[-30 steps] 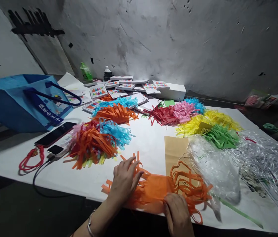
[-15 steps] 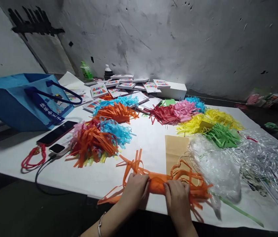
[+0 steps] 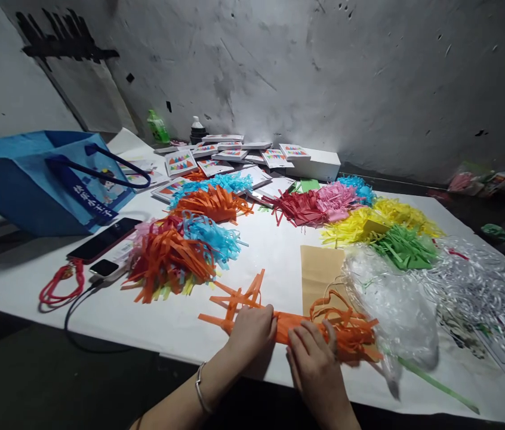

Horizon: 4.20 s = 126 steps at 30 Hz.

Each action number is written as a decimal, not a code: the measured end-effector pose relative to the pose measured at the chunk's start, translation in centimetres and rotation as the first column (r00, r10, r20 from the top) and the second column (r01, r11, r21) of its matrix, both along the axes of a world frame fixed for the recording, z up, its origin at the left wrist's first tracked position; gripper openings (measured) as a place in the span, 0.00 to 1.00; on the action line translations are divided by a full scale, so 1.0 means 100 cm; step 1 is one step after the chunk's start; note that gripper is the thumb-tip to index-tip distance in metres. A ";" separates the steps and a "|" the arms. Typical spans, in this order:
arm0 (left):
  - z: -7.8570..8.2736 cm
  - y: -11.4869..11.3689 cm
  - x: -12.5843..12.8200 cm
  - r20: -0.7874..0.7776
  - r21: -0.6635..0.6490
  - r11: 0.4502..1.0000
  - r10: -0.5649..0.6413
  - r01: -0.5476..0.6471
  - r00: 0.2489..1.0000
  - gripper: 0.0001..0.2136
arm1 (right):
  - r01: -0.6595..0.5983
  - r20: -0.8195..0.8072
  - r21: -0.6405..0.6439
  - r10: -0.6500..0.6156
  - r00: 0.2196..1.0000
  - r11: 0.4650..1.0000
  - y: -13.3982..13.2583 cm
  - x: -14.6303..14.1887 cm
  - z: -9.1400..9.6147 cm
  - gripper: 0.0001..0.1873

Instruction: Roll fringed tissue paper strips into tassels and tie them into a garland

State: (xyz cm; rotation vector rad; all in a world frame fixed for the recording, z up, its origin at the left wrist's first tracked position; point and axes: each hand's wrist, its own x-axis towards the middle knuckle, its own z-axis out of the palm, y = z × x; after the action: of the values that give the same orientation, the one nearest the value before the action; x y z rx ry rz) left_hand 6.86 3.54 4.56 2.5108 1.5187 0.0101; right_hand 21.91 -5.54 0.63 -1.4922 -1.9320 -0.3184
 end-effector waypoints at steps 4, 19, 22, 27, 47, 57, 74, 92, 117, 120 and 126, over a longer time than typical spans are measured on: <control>0.008 0.009 -0.017 0.030 0.063 0.997 0.037 -0.039 0.999 0.11 | -0.039 -0.074 -0.009 0.038 0.997 0.999 0.000 -0.007 -0.013 0.16; -0.049 -0.022 -0.037 0.430 0.413 0.867 -0.455 0.279 0.779 0.02 | -0.076 -0.095 -0.064 0.070 0.993 0.995 0.000 -0.008 -0.013 0.18; -0.046 -0.021 -0.040 0.412 0.412 0.864 -0.460 0.290 0.787 0.03 | -0.072 -0.103 -0.074 0.064 0.993 0.995 0.000 -0.007 -0.012 0.15; -0.040 -0.020 -0.040 0.421 0.424 0.861 -0.462 0.281 0.780 0.09 | -0.081 -0.070 -0.061 0.077 0.995 0.995 0.001 -0.011 -0.010 0.18; -0.026 -0.017 -0.011 0.172 0.299 0.953 -0.098 0.043 0.980 0.09 | 0.228 -0.030 -0.138 -0.234 0.972 0.964 0.009 0.008 -0.009 0.13; -0.034 -0.016 -0.027 0.312 0.405 0.898 -0.315 0.175 0.896 0.09 | -0.028 -0.107 -0.071 0.020 0.994 0.997 0.004 0.004 -0.008 0.13; -0.031 -0.016 -0.031 0.367 0.277 0.951 -0.237 0.137 0.899 0.08 | 0.121 -0.025 -0.168 -0.127 0.992 0.978 -0.003 0.023 -0.014 0.11; -0.033 -0.012 -0.032 0.320 0.437 0.843 -0.472 0.314 0.822 0.06 | -0.013 -0.103 -0.106 0.002 0.995 0.994 0.003 -0.005 -0.007 0.07; -0.023 -0.006 -0.015 0.145 0.352 0.828 -0.509 0.436 0.849 0.06 | 0.191 -0.226 -0.103 -0.210 0.951 0.976 -0.012 -0.009 -0.016 0.12; -0.026 -0.010 -0.014 0.141 0.339 0.809 -0.549 0.480 0.824 0.06 | 0.116 -0.200 -0.103 -0.134 0.971 0.988 -0.014 -0.008 -0.015 0.11; -0.024 -0.012 -0.004 0.307 0.171 0.919 -0.393 0.356 0.867 0.09 | 0.078 -0.089 -0.067 -0.084 0.992 0.995 -0.006 -0.007 -0.013 0.10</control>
State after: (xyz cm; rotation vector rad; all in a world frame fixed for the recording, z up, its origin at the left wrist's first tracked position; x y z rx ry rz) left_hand 6.46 2.32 2.12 2.6720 0.9055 0.4502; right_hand 21.21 -6.11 -0.66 -1.6010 -1.8278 -0.2219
